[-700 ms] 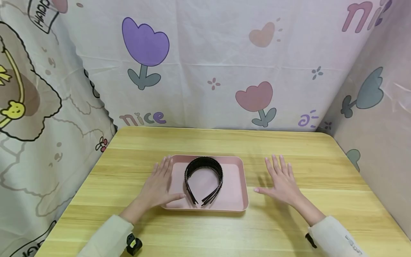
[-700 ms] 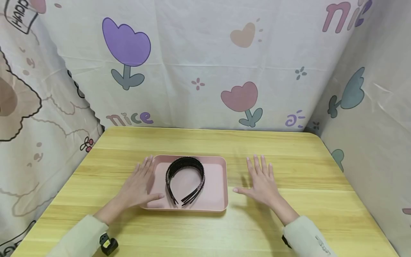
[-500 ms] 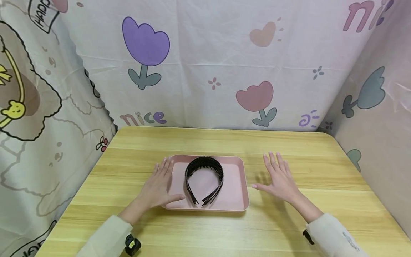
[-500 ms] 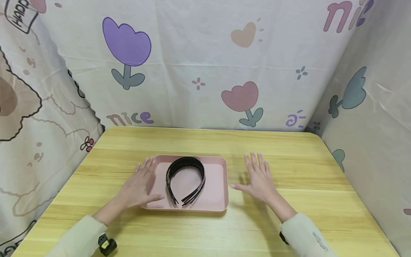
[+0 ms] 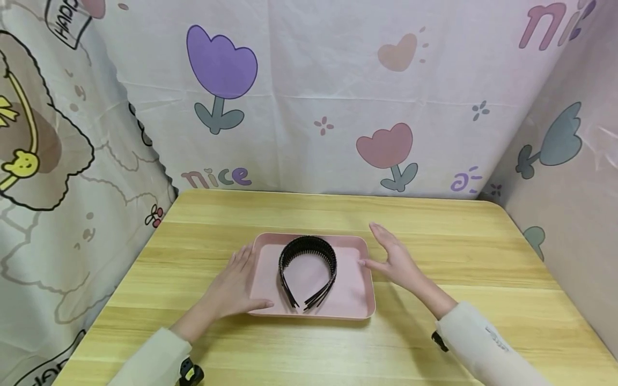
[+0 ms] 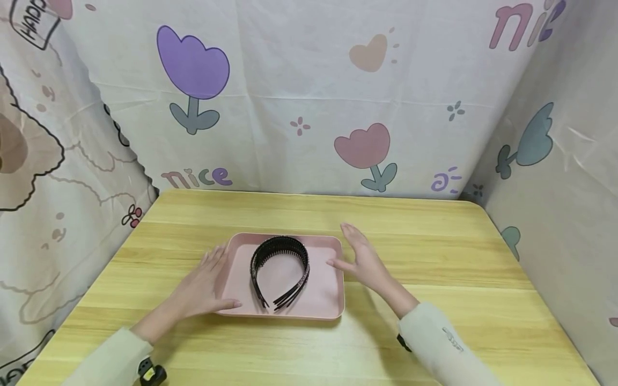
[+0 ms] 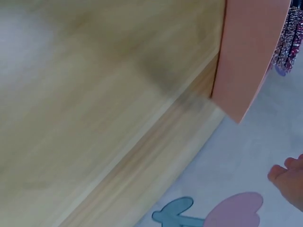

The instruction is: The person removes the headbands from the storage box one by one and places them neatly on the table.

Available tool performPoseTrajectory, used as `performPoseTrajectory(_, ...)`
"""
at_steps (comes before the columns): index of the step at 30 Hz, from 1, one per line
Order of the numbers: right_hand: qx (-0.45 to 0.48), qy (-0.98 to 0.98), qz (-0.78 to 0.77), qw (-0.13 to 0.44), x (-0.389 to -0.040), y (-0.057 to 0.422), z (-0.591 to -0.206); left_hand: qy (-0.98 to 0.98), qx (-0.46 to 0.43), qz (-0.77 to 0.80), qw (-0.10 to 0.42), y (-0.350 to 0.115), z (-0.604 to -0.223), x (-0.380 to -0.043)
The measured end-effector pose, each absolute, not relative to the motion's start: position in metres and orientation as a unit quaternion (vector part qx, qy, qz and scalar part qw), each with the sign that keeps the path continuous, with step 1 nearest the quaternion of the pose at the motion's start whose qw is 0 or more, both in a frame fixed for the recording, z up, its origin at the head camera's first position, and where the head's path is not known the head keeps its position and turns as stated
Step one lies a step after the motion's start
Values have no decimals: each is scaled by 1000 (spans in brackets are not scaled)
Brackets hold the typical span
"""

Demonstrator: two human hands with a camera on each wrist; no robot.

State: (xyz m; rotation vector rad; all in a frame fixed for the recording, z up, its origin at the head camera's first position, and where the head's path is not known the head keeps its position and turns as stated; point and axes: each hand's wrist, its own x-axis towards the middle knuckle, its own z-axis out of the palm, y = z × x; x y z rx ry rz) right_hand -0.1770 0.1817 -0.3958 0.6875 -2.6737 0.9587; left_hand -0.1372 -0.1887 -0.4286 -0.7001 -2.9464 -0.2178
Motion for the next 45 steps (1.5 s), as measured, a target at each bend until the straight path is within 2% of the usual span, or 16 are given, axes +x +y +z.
performPoseTrajectory(5,235,-894,360,123,-184,165,-396,-969,-229,-75,48,-191,-431,-133)
performPoseTrajectory(11,231,-882,394,113,-192,146,-396,-970,-224,-79,42,-192,-431,-129)
performPoseTrajectory(20,191,-854,482,42,-206,122,-404,-970,-224,-82,52,-193,-431,-125)
performPoseTrajectory(33,158,-884,440,12,-213,99,-404,-970,-221,-90,49,-194,-430,-121)
performPoseTrajectory(39,132,-919,371,28,-211,91,-406,-969,-223,-94,52,-195,-432,-120)
performPoseTrajectory(45,159,-904,395,36,-210,85,-407,-969,-222,-98,53,-196,-432,-119)
